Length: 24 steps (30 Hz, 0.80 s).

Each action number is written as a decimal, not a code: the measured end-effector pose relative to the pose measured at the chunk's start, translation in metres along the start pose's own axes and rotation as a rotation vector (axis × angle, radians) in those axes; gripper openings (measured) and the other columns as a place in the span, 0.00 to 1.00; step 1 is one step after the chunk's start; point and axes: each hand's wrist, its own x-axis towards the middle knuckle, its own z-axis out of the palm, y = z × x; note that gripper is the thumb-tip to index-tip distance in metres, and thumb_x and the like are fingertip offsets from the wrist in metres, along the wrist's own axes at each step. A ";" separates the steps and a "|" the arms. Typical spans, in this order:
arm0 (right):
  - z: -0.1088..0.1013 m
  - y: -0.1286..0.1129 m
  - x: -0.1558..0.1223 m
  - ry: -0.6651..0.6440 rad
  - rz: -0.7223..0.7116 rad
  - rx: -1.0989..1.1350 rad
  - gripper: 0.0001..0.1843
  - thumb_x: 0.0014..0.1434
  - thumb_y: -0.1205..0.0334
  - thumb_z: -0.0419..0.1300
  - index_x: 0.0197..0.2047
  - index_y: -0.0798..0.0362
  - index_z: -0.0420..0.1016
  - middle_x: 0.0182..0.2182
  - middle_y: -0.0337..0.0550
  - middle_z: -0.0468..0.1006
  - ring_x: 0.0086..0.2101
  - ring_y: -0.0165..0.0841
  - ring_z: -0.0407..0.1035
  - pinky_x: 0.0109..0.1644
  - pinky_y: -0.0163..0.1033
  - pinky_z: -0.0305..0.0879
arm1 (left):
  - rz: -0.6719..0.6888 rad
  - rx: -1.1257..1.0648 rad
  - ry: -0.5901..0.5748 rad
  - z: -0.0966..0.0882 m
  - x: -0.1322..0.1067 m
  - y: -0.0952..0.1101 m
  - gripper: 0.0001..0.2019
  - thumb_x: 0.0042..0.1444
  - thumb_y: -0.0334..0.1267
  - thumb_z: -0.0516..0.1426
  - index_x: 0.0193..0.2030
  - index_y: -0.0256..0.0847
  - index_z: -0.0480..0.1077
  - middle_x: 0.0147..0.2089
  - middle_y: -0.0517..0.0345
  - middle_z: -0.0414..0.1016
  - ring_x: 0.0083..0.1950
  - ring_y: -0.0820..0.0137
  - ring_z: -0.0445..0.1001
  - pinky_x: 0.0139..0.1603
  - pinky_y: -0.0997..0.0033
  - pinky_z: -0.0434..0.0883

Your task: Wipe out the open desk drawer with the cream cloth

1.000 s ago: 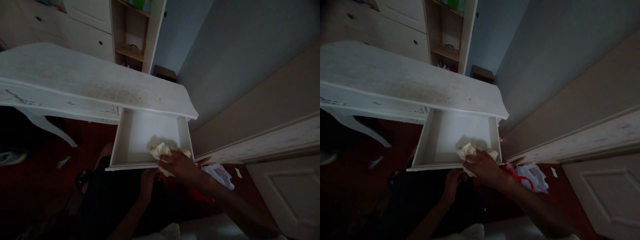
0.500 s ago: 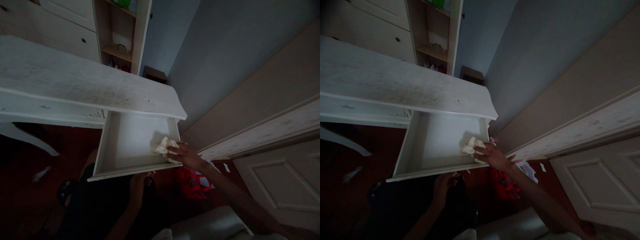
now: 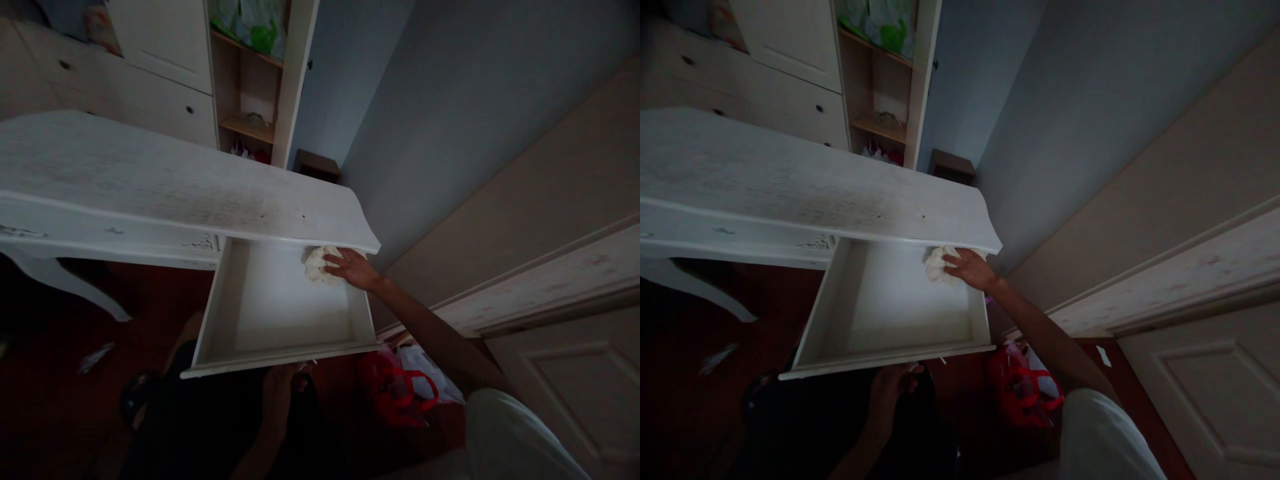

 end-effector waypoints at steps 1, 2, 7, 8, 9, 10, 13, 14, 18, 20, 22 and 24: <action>0.001 -0.001 0.004 -0.012 0.011 -0.005 0.21 0.66 0.67 0.50 0.58 0.39 0.71 0.65 0.35 0.61 0.59 0.43 0.58 0.61 0.52 0.58 | -0.002 0.000 -0.003 0.000 0.000 0.000 0.18 0.35 0.48 0.65 0.27 0.33 0.77 0.27 0.47 0.78 0.21 0.72 0.70 0.22 0.74 0.66; 0.001 -0.003 0.008 -0.025 0.034 -0.010 0.22 0.66 0.68 0.50 0.58 0.40 0.71 0.65 0.35 0.61 0.59 0.43 0.58 0.61 0.51 0.58 | -0.009 -0.001 -0.007 0.000 -0.001 0.001 0.19 0.35 0.49 0.65 0.27 0.32 0.77 0.27 0.46 0.78 0.21 0.72 0.70 0.22 0.74 0.66; 0.001 -0.026 0.027 -0.012 0.218 0.001 0.27 0.59 0.72 0.55 0.61 0.47 0.68 0.65 0.44 0.59 0.57 0.47 0.59 0.56 0.50 0.64 | -0.058 -0.020 0.005 0.003 -0.003 0.003 0.20 0.33 0.49 0.65 0.27 0.32 0.76 0.28 0.46 0.78 0.21 0.73 0.69 0.22 0.75 0.65; 0.001 -0.031 0.032 -0.003 0.265 0.020 0.29 0.57 0.72 0.57 0.62 0.49 0.67 0.64 0.46 0.60 0.56 0.48 0.60 0.55 0.49 0.65 | -0.065 -0.021 0.009 0.004 -0.003 0.003 0.20 0.33 0.50 0.65 0.27 0.32 0.76 0.27 0.46 0.78 0.21 0.73 0.69 0.22 0.75 0.65; 0.002 -0.036 0.037 0.005 0.315 0.045 0.31 0.55 0.71 0.58 0.63 0.50 0.66 0.64 0.47 0.61 0.55 0.48 0.61 0.55 0.49 0.65 | -0.071 -0.020 0.011 0.004 -0.002 0.003 0.21 0.32 0.50 0.65 0.27 0.32 0.76 0.27 0.46 0.78 0.20 0.73 0.69 0.21 0.75 0.64; 0.002 -0.041 0.042 0.012 0.373 0.072 0.32 0.54 0.71 0.59 0.63 0.51 0.65 0.63 0.48 0.62 0.54 0.47 0.61 0.55 0.49 0.65 | -0.079 -0.017 0.012 0.004 -0.002 0.003 0.22 0.31 0.51 0.66 0.27 0.32 0.75 0.27 0.46 0.78 0.20 0.73 0.68 0.21 0.75 0.64; 0.005 -0.056 0.057 0.052 0.515 0.144 0.32 0.55 0.71 0.57 0.64 0.51 0.63 0.61 0.50 0.63 0.53 0.46 0.61 0.56 0.48 0.64 | -0.094 0.000 0.002 0.003 0.000 0.002 0.23 0.30 0.52 0.66 0.28 0.32 0.75 0.26 0.46 0.78 0.19 0.73 0.68 0.21 0.74 0.64; 0.005 -0.060 0.061 0.070 0.542 0.164 0.32 0.55 0.70 0.57 0.64 0.51 0.63 0.61 0.50 0.63 0.53 0.46 0.61 0.56 0.48 0.64 | -0.092 0.007 -0.008 0.002 0.000 0.001 0.23 0.31 0.52 0.66 0.28 0.32 0.74 0.27 0.46 0.78 0.20 0.73 0.69 0.21 0.74 0.64; 0.005 -0.077 0.073 0.138 0.582 0.249 0.30 0.56 0.69 0.56 0.63 0.52 0.64 0.60 0.51 0.63 0.52 0.46 0.61 0.56 0.46 0.62 | -0.078 0.025 -0.055 0.000 0.002 -0.003 0.22 0.35 0.52 0.65 0.28 0.32 0.74 0.28 0.46 0.78 0.22 0.73 0.70 0.23 0.75 0.65; 0.003 -0.085 0.081 0.162 0.583 0.291 0.30 0.56 0.69 0.56 0.63 0.52 0.64 0.60 0.51 0.63 0.52 0.46 0.60 0.56 0.45 0.61 | -0.078 0.028 -0.059 -0.001 0.004 -0.006 0.22 0.36 0.52 0.64 0.29 0.32 0.74 0.28 0.47 0.77 0.23 0.73 0.70 0.23 0.75 0.65; -0.001 -0.093 0.092 0.171 0.565 0.313 0.30 0.56 0.68 0.57 0.63 0.52 0.64 0.60 0.50 0.63 0.52 0.46 0.59 0.58 0.46 0.60 | -0.079 0.020 -0.061 -0.002 0.005 -0.008 0.22 0.36 0.52 0.64 0.29 0.32 0.74 0.28 0.47 0.77 0.22 0.73 0.70 0.23 0.75 0.65; -0.004 -0.101 0.107 0.177 0.538 0.323 0.29 0.56 0.66 0.58 0.62 0.53 0.65 0.60 0.49 0.63 0.53 0.46 0.59 0.59 0.47 0.59 | -0.081 0.014 -0.067 -0.002 0.006 -0.010 0.22 0.37 0.52 0.64 0.30 0.32 0.73 0.28 0.47 0.77 0.22 0.73 0.70 0.23 0.75 0.65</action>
